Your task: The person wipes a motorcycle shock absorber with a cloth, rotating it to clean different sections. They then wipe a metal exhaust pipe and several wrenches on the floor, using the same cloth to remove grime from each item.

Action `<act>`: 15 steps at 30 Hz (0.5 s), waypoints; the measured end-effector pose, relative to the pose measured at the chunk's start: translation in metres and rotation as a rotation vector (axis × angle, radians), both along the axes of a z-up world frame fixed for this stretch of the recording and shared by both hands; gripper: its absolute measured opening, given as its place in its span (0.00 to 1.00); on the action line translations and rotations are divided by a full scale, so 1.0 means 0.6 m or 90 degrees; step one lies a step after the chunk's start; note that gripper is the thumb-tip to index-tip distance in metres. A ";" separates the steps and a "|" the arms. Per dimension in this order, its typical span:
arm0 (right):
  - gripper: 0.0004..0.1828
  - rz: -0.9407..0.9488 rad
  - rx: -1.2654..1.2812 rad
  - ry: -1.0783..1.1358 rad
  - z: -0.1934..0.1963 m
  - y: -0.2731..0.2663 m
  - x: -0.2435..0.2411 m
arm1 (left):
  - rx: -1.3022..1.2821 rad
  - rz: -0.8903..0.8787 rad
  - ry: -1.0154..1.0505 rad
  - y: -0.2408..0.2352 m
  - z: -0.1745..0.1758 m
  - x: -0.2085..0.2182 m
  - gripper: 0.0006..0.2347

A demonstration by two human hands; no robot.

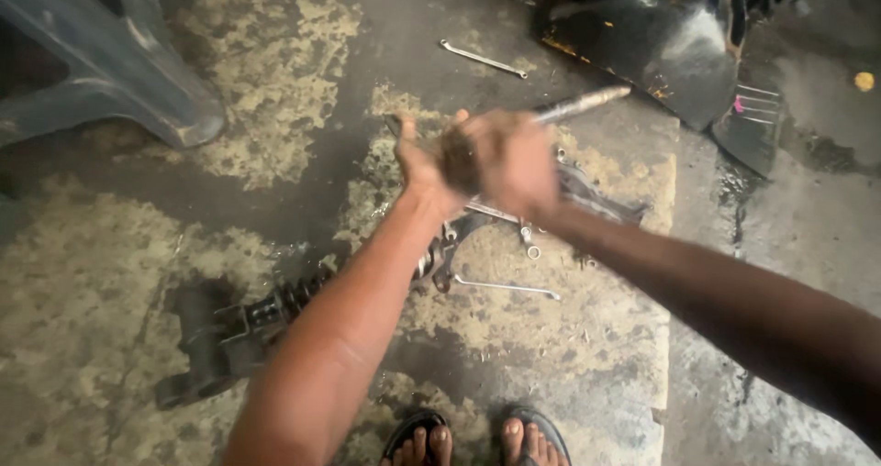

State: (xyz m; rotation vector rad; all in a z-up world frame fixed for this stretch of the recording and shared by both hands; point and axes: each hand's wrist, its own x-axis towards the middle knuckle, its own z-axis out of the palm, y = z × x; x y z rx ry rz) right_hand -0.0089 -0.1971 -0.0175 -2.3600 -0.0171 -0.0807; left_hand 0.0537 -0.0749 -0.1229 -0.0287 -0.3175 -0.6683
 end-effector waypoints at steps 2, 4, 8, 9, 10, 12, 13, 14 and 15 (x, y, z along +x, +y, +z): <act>0.19 0.111 -0.090 -0.182 -0.002 0.036 -0.022 | 0.117 0.031 0.073 -0.013 -0.010 -0.001 0.46; 0.17 0.162 -0.166 -0.224 -0.002 0.042 -0.021 | 0.233 0.062 0.146 -0.021 0.008 -0.016 0.42; 0.16 0.103 -0.206 -0.125 -0.005 0.008 0.033 | 0.347 0.024 0.233 -0.015 0.106 -0.056 0.40; 0.16 0.081 -0.199 -0.120 -0.006 -0.003 0.048 | 0.343 -0.010 0.241 -0.010 0.133 -0.063 0.42; 0.16 0.074 -0.208 -0.129 -0.009 -0.010 0.060 | 0.380 -0.040 0.224 -0.004 0.157 -0.071 0.42; 0.16 0.059 -0.229 -0.144 -0.016 -0.039 0.072 | 0.449 -0.103 0.190 0.007 0.189 -0.082 0.44; 0.19 0.009 -0.239 -0.030 -0.018 -0.064 0.072 | 0.440 -0.129 0.103 0.017 0.196 -0.087 0.42; 0.23 -0.040 -0.238 0.079 -0.018 -0.088 0.075 | 0.439 -0.152 0.013 0.040 0.200 -0.089 0.41; 0.24 0.012 -0.252 0.019 -0.015 -0.126 0.072 | 0.437 -0.175 -0.078 0.060 0.202 -0.086 0.40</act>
